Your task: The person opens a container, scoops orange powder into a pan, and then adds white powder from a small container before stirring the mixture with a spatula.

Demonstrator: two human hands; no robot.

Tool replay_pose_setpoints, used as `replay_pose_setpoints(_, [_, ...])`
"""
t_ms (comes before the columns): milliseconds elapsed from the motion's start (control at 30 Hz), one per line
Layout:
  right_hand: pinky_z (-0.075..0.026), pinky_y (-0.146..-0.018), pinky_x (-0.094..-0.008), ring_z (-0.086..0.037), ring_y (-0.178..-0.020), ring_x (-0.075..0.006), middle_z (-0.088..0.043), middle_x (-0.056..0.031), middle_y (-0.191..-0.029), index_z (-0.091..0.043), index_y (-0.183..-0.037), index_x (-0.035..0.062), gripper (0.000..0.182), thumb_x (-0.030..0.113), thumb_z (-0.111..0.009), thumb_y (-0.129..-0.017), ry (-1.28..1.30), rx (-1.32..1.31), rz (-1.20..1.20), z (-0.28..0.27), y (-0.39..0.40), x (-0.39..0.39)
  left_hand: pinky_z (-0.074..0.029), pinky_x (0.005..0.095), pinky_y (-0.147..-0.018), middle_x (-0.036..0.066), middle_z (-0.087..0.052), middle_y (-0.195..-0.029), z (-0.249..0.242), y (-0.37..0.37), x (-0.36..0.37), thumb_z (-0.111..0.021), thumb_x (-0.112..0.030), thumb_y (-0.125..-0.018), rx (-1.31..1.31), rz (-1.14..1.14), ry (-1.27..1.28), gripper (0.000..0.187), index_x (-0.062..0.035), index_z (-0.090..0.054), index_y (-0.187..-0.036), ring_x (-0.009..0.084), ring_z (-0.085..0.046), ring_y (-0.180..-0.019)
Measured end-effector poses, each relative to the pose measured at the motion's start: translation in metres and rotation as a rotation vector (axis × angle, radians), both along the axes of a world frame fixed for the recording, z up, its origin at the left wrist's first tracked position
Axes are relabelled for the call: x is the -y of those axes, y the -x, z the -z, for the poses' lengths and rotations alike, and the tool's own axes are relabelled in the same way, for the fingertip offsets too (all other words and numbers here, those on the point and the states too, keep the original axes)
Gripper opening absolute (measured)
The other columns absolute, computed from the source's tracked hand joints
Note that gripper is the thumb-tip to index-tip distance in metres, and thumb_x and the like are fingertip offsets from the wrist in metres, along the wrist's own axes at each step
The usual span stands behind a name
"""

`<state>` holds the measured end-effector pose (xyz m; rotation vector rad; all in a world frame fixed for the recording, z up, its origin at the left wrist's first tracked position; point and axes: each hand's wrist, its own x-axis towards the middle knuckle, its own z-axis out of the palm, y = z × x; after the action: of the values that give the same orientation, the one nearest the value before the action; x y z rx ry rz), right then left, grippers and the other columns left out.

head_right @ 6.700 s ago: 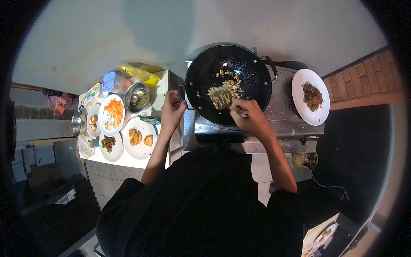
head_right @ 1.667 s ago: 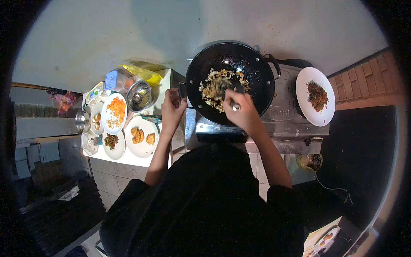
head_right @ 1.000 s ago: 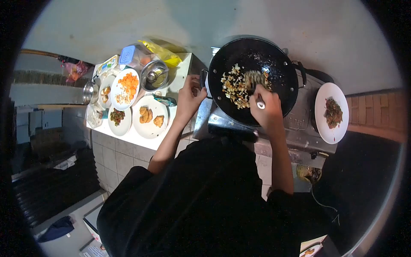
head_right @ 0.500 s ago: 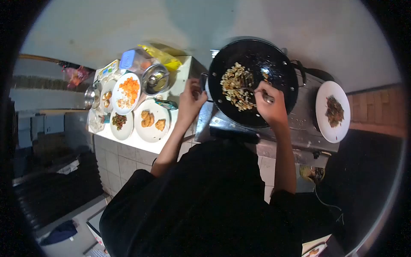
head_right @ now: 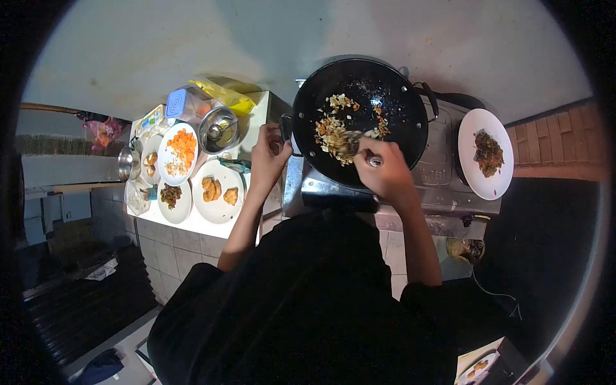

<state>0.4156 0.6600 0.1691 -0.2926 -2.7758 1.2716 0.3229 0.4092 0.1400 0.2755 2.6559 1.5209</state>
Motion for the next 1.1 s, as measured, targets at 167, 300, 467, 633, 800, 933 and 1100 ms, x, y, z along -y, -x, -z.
replay_pose_setpoints(167, [-0.051,-0.076,-0.0396,-0.061,-0.086,-0.0301,-0.067,-0.0102,-0.090,-0.067,-0.105,0.0063,0.025,0.000,-0.071,-0.081,-0.089,-0.377,0.025,0.006,0.017,0.010,-0.047,0.0365,-0.061,0.012,-0.065,-0.077,-0.007,0.002,-0.004,-0.071,-0.013,-0.083,0.011,-0.011,0.004,0.044,0.0005,-0.051,-0.120,0.0237,-0.058,-0.061])
replay_pose_setpoints(300, [-0.051,-0.070,-0.0390,-0.062,-0.075,-0.0297,-0.065,-0.0138,-0.086,-0.065,-0.102,0.0038,0.024,-0.003,-0.071,-0.080,-0.115,-0.459,0.058,0.000,-0.002,0.003,-0.047,0.0361,-0.061,0.012,-0.064,-0.077,-0.003,0.002,0.001,-0.071,-0.012,-0.083,-0.002,-0.002,-0.002,0.043,0.0007,-0.052,-0.119,0.0227,-0.057,-0.061])
replay_pose_setpoints(467, [-0.049,-0.074,-0.0324,-0.063,-0.074,-0.0224,-0.065,-0.0094,-0.080,-0.065,-0.099,0.0033,0.019,-0.001,-0.070,-0.082,0.283,-0.212,-0.134,-0.001,0.001,0.002,-0.043,0.0264,-0.056,0.008,-0.065,-0.076,0.002,0.003,-0.001,-0.071,-0.007,-0.084,-0.063,0.012,0.010,0.042,-0.0014,-0.051,-0.121,0.0102,-0.052,-0.058])
replay_pose_setpoints(633, [-0.050,-0.076,-0.0374,-0.064,-0.082,-0.0254,-0.068,-0.0074,-0.084,-0.067,-0.103,0.0080,0.022,0.003,-0.071,-0.082,0.002,-0.306,0.054,0.013,0.003,0.008,-0.044,0.0266,-0.056,0.008,-0.066,-0.076,0.002,0.004,0.001,-0.071,-0.007,-0.084,-0.054,0.015,0.009,0.042,-0.0013,-0.051,-0.121,0.0103,-0.053,-0.058])
replay_pose_setpoints(800, [-0.051,-0.075,-0.0397,-0.063,-0.080,-0.0300,-0.069,-0.0071,-0.088,-0.068,-0.104,0.0093,0.026,0.004,-0.073,-0.079,0.155,-0.117,-0.015,0.022,0.008,0.000,-0.046,0.0343,-0.059,0.013,-0.065,-0.077,-0.004,0.004,-0.003,-0.071,-0.010,-0.083,-0.008,0.008,0.011,0.044,0.0011,-0.051,-0.121,0.0204,-0.057,-0.059])
replay_pose_setpoints(933, [-0.051,-0.068,-0.0377,-0.064,-0.072,-0.0289,-0.066,-0.0120,-0.079,-0.065,-0.094,0.0044,0.014,-0.001,-0.068,-0.081,-0.149,-0.367,0.069,-0.005,0.014,0.006,-0.044,0.0274,-0.056,0.010,-0.067,-0.077,0.000,0.006,-0.001,-0.071,-0.009,-0.085,-0.042,0.004,-0.009,0.042,-0.0012,-0.051,-0.120,0.0111,-0.053,-0.057])
replay_pose_setpoints(1100, [-0.048,-0.062,-0.0383,-0.061,-0.065,-0.0345,-0.061,-0.0155,-0.072,-0.059,-0.086,0.0017,0.007,0.002,-0.064,-0.083,0.097,-0.468,0.033,-0.022,0.016,0.008,-0.042,0.0271,-0.054,0.009,-0.067,-0.076,-0.004,0.003,-0.001,-0.071,-0.010,-0.085,-0.042,0.013,0.017,0.041,-0.0022,-0.051,-0.120,0.0106,-0.051,-0.057])
